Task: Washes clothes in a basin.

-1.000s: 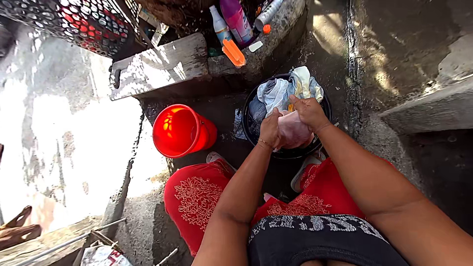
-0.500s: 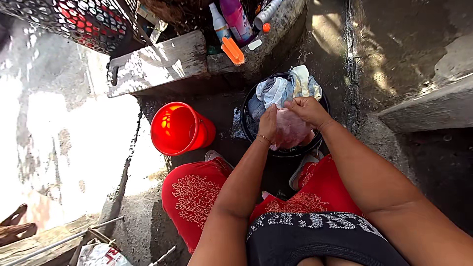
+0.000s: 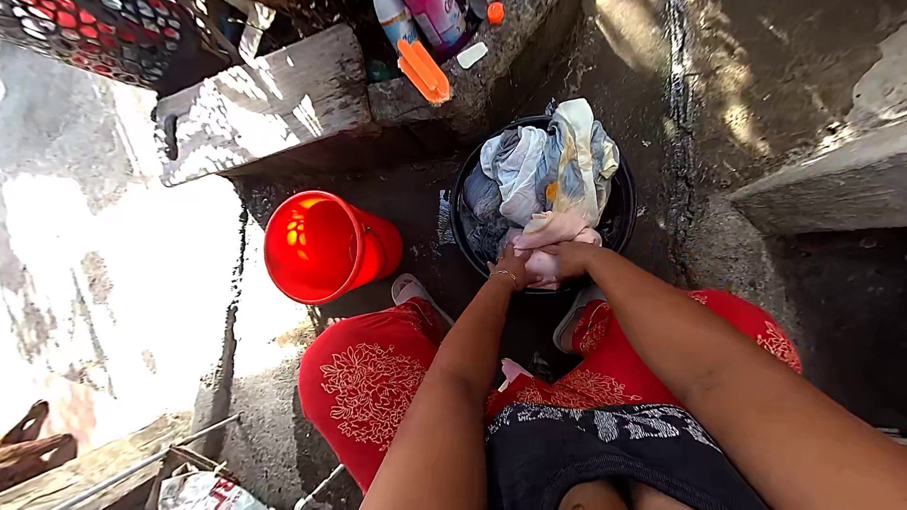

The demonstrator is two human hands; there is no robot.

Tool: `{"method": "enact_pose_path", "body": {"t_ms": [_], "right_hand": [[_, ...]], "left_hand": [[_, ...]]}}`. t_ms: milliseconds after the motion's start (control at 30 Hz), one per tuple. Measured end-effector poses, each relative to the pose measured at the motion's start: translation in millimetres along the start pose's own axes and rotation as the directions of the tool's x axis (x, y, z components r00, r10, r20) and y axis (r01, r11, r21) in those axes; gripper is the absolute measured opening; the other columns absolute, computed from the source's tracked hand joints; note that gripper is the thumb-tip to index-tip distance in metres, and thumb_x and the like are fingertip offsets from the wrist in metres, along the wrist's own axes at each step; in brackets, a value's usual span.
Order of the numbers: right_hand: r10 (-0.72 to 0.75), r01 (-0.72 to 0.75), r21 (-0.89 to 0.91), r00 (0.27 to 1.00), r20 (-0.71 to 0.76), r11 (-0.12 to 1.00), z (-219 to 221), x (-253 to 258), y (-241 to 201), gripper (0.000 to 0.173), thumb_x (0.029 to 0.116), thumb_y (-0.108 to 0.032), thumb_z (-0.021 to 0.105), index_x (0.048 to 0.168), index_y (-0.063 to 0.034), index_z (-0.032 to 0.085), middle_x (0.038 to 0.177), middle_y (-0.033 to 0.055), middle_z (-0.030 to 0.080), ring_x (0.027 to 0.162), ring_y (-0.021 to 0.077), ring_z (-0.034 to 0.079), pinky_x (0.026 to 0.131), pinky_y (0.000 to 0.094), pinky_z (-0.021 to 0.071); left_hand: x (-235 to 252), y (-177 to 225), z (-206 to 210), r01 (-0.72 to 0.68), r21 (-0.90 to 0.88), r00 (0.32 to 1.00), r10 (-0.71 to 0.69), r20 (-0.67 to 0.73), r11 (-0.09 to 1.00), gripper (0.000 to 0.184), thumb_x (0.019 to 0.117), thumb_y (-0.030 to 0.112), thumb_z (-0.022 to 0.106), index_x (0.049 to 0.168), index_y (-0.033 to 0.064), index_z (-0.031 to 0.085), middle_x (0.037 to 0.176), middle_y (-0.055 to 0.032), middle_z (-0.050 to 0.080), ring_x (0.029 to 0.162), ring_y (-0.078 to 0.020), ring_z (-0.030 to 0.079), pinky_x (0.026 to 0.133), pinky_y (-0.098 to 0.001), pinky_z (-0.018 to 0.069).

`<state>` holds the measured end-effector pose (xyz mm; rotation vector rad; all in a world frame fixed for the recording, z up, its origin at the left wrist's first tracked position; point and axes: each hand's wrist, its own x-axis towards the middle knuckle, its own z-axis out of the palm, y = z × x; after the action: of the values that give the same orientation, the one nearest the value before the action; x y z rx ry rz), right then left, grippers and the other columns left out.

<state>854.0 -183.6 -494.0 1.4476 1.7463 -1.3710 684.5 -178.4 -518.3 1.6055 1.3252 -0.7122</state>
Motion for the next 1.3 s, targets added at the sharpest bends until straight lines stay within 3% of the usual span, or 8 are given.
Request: {"method": "enact_pose_path", "body": {"t_ms": [200, 333, 467, 600, 733, 867, 1067, 1300], "right_hand": [[0.067, -0.073, 0.048, 0.992, 0.109, 0.996, 0, 42, 16, 0.062, 0.0963, -0.039, 0.07, 0.14, 0.0027, 0.056, 0.139, 0.0303, 0.057, 0.135, 0.0463, 0.051, 0.111, 0.0675, 0.0357], [0.114, -0.142, 0.137, 0.975, 0.193, 0.98, 3, 76, 35, 0.063, 0.1021, -0.048, 0.06, 0.137, 0.0051, 0.058, 0.138, 0.0324, 0.057, 0.135, 0.0466, 0.05, 0.111, 0.0668, 0.0345], [0.104, -0.15, 0.435, 0.986, 0.128, 0.888, 8, 101, 51, 0.055, 0.1018, -0.04, 0.064, 0.14, -0.0005, 0.058, 0.138, 0.0262, 0.059, 0.132, 0.0378, 0.055, 0.112, 0.0555, 0.0398], [0.199, -0.253, 0.472, 0.967, 0.162, 0.845, 5, 105, 49, 0.045, 0.1022, -0.011, 0.061, 0.141, 0.0109, 0.052, 0.145, 0.0326, 0.051, 0.139, 0.0412, 0.047, 0.118, 0.0533, 0.0327], [0.359, -0.455, 0.346, 0.882, 0.306, 0.821, -11, 96, 25, 0.051, 0.1081, -0.019, 0.053, 0.149, 0.0098, 0.043, 0.157, 0.0296, 0.041, 0.15, 0.0394, 0.035, 0.124, 0.0508, 0.0237], [0.243, -0.267, 0.418, 0.964, 0.109, 0.868, 1, 88, 34, 0.047, 0.1105, -0.021, 0.046, 0.147, 0.0083, 0.047, 0.154, 0.0302, 0.045, 0.147, 0.0401, 0.039, 0.122, 0.0532, 0.0264], [0.071, -0.16, 0.78, 0.986, 0.148, 0.605, -7, 65, 41, 0.058, 0.1098, -0.048, 0.038, 0.14, -0.0015, 0.055, 0.131, 0.0226, 0.062, 0.118, 0.0328, 0.062, 0.101, 0.0553, 0.049], [-0.071, 0.287, 0.587, 0.929, -0.362, 0.757, -23, -25, 29, 0.027, 0.1065, -0.019, 0.056, 0.108, 0.0052, 0.066, 0.098, 0.0212, 0.066, 0.091, 0.0292, 0.063, 0.087, 0.0534, 0.0506]], "left_hand": [[43, -6, -16, 0.021, 0.035, 0.993, -0.025, 0.114, 0.999, 0.071, 0.0952, 0.047, 0.07, 0.153, 0.0126, 0.047, 0.149, -0.0233, 0.052, 0.142, -0.0433, 0.045, 0.112, -0.0702, 0.0347], [66, -15, -16, 0.078, 0.041, 0.977, -0.085, 0.194, 0.996, 0.066, 0.1004, 0.042, 0.064, 0.15, 0.0013, 0.048, 0.149, -0.0274, 0.051, 0.14, -0.0434, 0.049, 0.112, -0.0647, 0.0389], [90, -31, -12, 0.084, -0.039, 0.995, -0.082, 0.052, 0.996, 0.085, 0.0875, 0.005, 0.075, 0.161, 0.0205, 0.035, 0.168, -0.0283, 0.012, 0.153, -0.0505, 0.017, 0.117, -0.0687, 0.0292], [103, -38, -6, 0.061, -0.092, 0.998, -0.061, 0.01, 0.994, 0.074, 0.0907, 0.0, 0.07, 0.156, 0.0207, 0.044, 0.167, -0.0299, 0.016, 0.152, -0.0532, 0.018, 0.116, -0.0719, 0.0254], [100, -34, -7, 0.1, -0.145, 0.994, -0.094, 0.052, 0.984, 0.068, 0.0928, 0.007, 0.071, 0.155, 0.0162, 0.045, 0.16, -0.0289, 0.035, 0.145, -0.0494, 0.037, 0.115, -0.065, 0.0352], [78, -36, -32, -0.009, -0.183, 0.985, 0.04, 0.166, 0.983, 0.057, 0.0984, 0.01, 0.064, 0.148, -0.01, 0.045, 0.151, -0.0322, 0.046, 0.145, -0.0459, 0.041, 0.12, -0.0597, 0.0306], [55, -57, -29, -0.184, -0.599, 0.981, 0.113, -0.155, 0.779, 0.062, 0.0845, -0.01, 0.066, 0.144, -0.0028, 0.051, 0.14, -0.0282, 0.057, 0.13, -0.0406, 0.056, 0.109, -0.0576, 0.0456], [-23, -47, -29, -0.402, -0.758, 0.916, 0.229, -0.331, 0.514, 0.06, 0.0859, -0.01, 0.056, 0.145, -0.0043, 0.047, 0.138, -0.0252, 0.057, 0.123, -0.0315, 0.058, 0.104, -0.0494, 0.0488]]}}
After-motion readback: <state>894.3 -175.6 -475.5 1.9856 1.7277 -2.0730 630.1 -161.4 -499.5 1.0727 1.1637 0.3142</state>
